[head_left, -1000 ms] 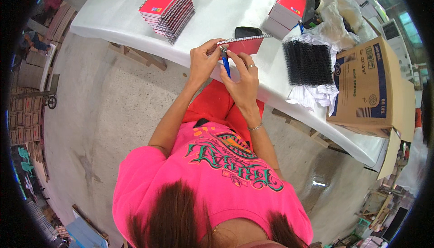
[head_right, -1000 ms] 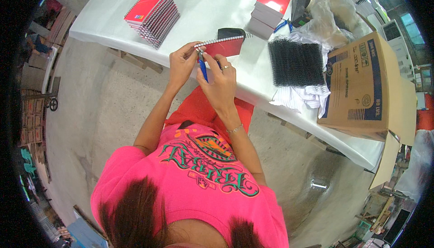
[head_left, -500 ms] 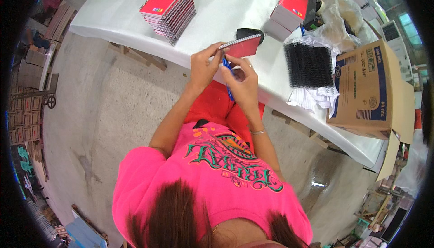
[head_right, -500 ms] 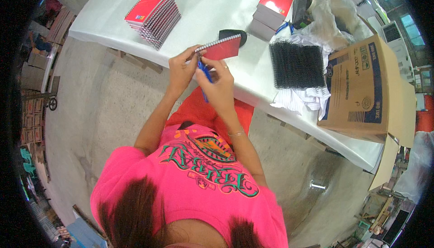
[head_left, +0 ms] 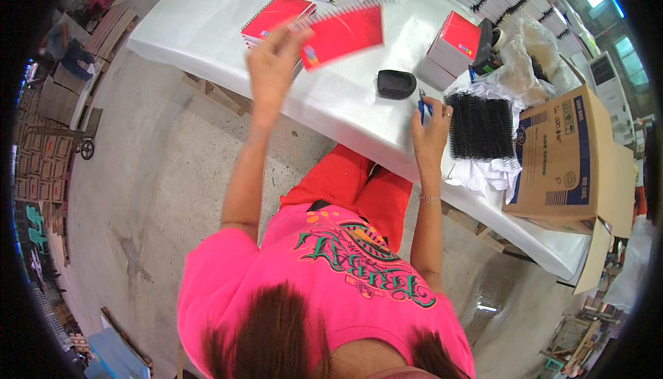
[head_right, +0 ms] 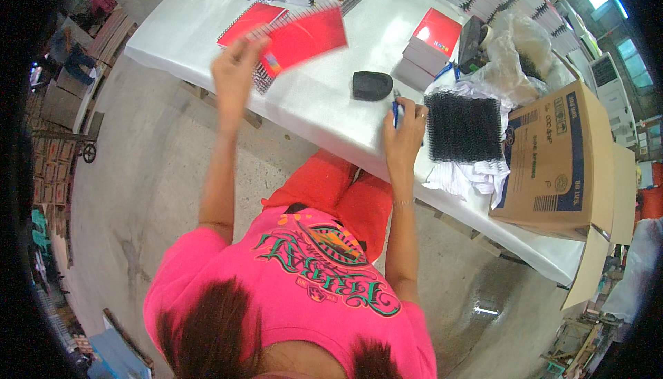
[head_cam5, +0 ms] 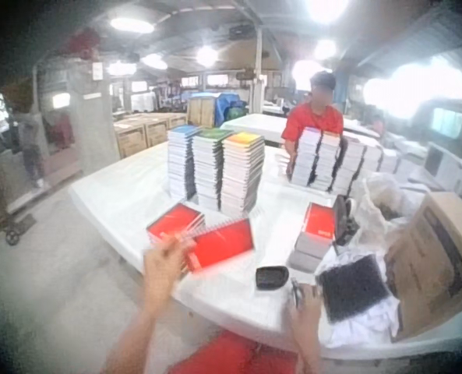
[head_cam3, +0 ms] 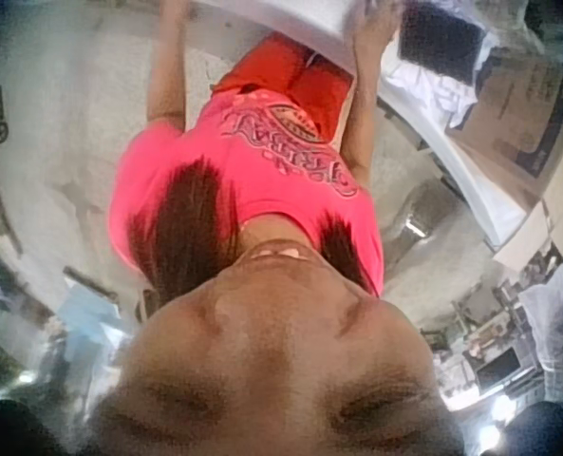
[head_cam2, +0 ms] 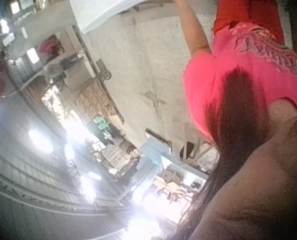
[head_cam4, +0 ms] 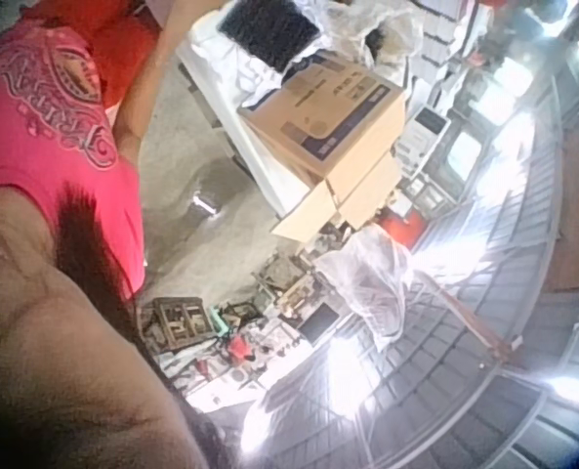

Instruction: The person assembles spiral-bound notebooks by inserting black plastic spiral coils into the punched holes of red notebook covers. They use pliers to secure the coils and place the finished notebooks into a stack on the table.

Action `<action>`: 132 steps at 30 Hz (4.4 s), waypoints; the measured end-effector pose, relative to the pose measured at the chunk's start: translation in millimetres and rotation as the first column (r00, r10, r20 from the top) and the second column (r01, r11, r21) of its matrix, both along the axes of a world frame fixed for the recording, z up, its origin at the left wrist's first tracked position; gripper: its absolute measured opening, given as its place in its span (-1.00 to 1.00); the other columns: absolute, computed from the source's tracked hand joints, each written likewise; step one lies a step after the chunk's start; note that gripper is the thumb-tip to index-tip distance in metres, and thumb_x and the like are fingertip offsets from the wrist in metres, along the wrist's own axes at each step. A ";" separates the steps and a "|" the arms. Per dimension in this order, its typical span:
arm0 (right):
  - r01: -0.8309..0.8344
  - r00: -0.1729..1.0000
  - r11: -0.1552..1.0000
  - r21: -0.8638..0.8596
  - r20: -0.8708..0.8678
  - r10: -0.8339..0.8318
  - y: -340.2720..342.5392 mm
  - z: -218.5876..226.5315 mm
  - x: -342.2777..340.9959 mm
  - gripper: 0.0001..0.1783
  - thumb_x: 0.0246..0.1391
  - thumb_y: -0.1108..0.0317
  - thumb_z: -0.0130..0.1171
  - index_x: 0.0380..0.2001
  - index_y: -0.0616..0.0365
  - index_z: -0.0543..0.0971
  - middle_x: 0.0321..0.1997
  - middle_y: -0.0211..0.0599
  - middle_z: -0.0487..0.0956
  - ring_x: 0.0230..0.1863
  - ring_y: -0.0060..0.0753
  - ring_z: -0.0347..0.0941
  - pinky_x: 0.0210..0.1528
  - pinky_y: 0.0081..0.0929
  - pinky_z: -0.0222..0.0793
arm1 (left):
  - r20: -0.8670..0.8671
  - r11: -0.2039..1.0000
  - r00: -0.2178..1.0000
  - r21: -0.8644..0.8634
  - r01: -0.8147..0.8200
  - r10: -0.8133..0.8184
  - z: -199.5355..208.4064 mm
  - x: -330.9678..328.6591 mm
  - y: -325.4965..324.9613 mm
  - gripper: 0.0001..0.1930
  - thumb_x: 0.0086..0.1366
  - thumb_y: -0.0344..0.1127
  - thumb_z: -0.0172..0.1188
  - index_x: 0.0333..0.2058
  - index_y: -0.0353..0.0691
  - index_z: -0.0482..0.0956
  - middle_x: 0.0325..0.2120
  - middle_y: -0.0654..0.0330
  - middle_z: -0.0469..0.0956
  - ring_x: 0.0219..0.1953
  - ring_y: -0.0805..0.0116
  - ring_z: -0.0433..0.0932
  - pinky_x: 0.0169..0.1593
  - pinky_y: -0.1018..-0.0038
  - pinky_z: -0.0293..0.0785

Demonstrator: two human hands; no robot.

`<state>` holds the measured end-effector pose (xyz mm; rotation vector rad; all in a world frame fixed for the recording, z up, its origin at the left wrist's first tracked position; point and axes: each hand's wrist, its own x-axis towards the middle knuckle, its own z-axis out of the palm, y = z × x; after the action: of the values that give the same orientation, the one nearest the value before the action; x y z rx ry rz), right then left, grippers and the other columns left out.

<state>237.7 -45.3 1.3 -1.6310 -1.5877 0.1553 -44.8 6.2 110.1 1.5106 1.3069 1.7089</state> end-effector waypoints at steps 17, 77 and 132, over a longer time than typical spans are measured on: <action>0.128 0.970 0.982 0.138 0.187 -0.153 6.8 -37.0 2.2 -0.65 0.11 0.32 0.18 -0.02 0.12 0.55 0.01 0.08 0.42 0.09 0.10 0.32 0.19 -0.04 0.18 | -0.680 0.820 0.510 -0.251 0.514 -0.527 53.7 -85.8 204.4 -0.54 0.25 -0.39 -0.22 -0.04 -0.32 0.63 0.03 0.08 0.58 0.01 0.22 0.52 0.23 0.44 0.31; -0.133 0.603 0.964 0.230 -0.753 0.263 3.7 38.6 -30.5 -0.74 0.18 0.43 0.22 -0.07 0.17 0.51 -0.16 -0.40 0.53 -0.14 -0.59 0.44 -0.08 -0.52 0.40 | 0.111 0.663 0.657 0.026 0.748 -0.746 -28.3 110.1 33.0 -0.74 0.45 -0.28 0.02 -0.01 -0.32 0.40 -0.16 0.18 0.50 -0.12 0.48 0.44 0.01 0.53 0.38; -0.256 0.924 0.967 -0.004 -0.294 0.243 -0.7 29.8 -11.7 -0.77 0.20 0.40 0.11 -0.11 0.21 0.60 -0.20 -0.21 0.58 -0.21 -0.36 0.47 -0.13 -0.49 0.36 | -0.687 0.972 0.726 0.191 0.136 0.033 -104.2 99.1 9.9 -0.67 -0.07 0.03 0.43 -0.42 -0.01 0.59 -0.32 0.37 0.49 -0.02 0.15 0.36 0.14 -0.12 0.07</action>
<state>226.0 -46.0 31.1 -1.3572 -1.5621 0.5432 54.3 16.1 6.0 2.4565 1.4025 1.3194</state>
